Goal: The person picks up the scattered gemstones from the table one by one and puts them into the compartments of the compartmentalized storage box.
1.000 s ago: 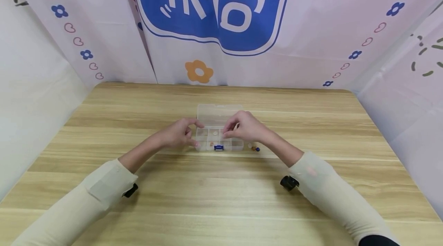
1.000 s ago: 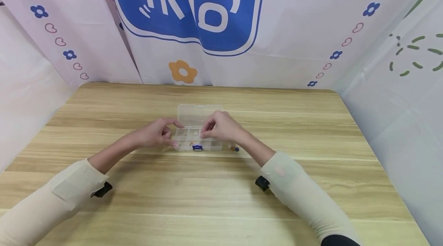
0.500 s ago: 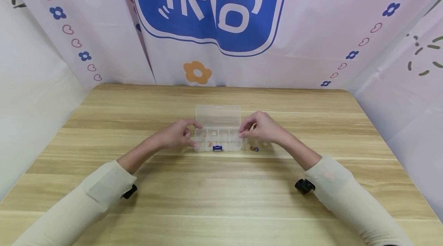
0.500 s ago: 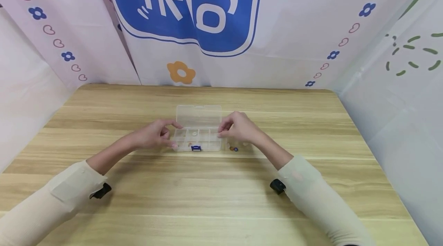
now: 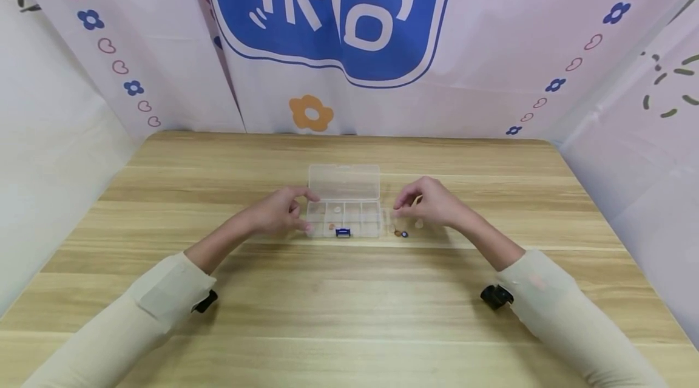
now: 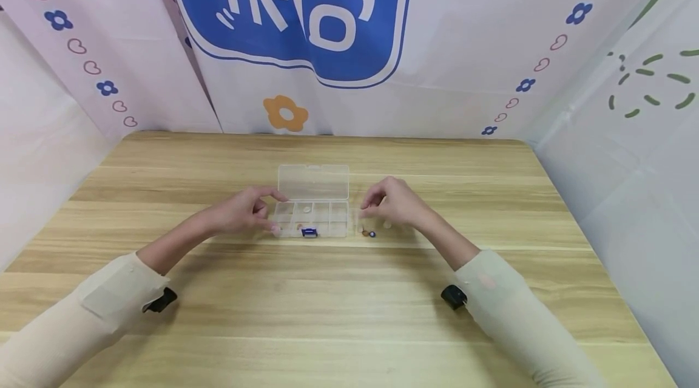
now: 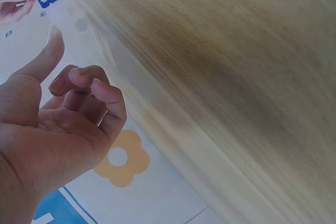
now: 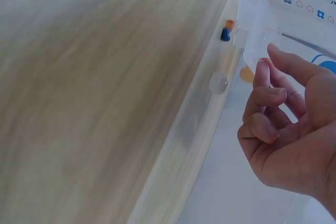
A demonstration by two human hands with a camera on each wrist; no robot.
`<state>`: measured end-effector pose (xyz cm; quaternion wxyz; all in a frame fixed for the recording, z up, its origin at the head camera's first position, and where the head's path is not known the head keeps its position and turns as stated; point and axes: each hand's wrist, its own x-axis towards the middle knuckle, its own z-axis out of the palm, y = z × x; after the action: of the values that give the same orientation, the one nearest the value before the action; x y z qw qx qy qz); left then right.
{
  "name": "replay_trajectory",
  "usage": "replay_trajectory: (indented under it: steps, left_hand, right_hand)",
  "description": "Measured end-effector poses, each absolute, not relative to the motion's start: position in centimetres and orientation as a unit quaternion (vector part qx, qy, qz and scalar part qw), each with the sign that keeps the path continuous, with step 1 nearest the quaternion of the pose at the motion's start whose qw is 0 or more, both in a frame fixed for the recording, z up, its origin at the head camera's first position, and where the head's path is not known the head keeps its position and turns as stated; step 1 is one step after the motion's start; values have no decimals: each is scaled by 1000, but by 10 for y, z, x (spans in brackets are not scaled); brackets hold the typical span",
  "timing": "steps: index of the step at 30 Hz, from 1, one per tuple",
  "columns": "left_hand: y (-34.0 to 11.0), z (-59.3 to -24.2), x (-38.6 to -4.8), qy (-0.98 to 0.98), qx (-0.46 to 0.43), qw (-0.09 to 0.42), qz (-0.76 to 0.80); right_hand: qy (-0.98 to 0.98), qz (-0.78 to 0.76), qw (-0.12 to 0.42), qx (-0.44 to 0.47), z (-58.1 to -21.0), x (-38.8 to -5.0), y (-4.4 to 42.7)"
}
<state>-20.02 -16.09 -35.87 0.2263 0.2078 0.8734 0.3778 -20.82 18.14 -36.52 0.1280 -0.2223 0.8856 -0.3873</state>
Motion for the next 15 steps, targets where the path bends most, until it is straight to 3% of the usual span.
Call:
replay_trajectory:
  steps: [15]
  left_hand:
    - [-162,-359,-201,874,209,227,375]
  right_hand:
    - [900,-370,131,-191,-370,-208,208]
